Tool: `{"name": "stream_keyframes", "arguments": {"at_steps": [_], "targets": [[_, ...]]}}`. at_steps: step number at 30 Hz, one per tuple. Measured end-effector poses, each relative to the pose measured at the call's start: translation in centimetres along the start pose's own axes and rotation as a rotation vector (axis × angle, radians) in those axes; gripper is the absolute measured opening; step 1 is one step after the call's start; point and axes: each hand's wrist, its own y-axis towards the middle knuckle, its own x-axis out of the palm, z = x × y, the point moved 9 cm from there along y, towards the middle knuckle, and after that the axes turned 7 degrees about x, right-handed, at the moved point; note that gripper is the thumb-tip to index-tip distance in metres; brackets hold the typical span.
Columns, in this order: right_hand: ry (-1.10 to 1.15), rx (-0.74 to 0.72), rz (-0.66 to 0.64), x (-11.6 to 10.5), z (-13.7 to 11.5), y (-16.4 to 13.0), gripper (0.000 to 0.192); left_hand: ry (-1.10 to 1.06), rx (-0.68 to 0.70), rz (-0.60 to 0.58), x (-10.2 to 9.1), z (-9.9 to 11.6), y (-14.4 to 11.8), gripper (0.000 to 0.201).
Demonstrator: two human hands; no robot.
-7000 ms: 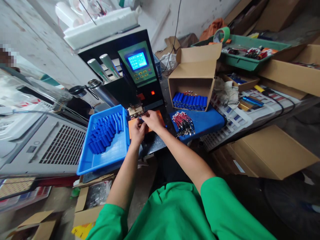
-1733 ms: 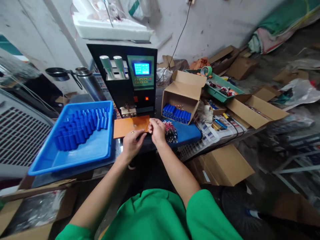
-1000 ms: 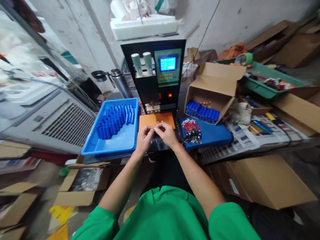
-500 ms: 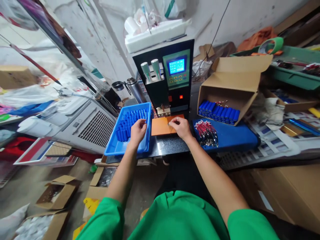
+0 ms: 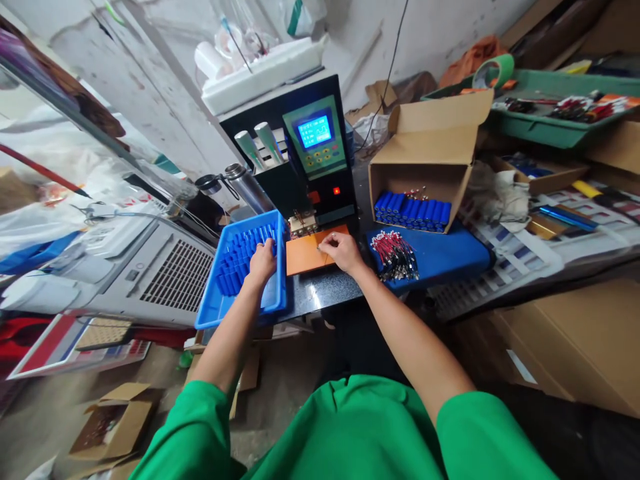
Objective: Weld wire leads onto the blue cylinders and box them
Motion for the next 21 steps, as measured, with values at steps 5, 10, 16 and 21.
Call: {"name": "stream_keyframes", "arguments": {"at_steps": [5, 10, 16, 21], "targets": [[0.135, 0.038, 0.027, -0.5, 0.3, 0.4, 0.014, -0.392, -0.017, 0.326, -3.0, -1.5, -1.2, 0.042], [0.204, 0.084, 0.042, -0.7, 0.8, 1.0, 0.015, -0.952, 0.105, 0.509, -3.5, 1.3, -2.5, 0.049], [0.221, 0.083, 0.058, -0.9, 0.9, 1.2, 0.016, -1.173, 0.209, 0.328, 0.2, 8.8, -1.9, 0.043], [0.198, 0.046, 0.061, -1.1, 0.5, 1.3, 0.016, -1.161, 0.244, 0.287, 1.0, 11.7, -1.5, 0.027]]}}
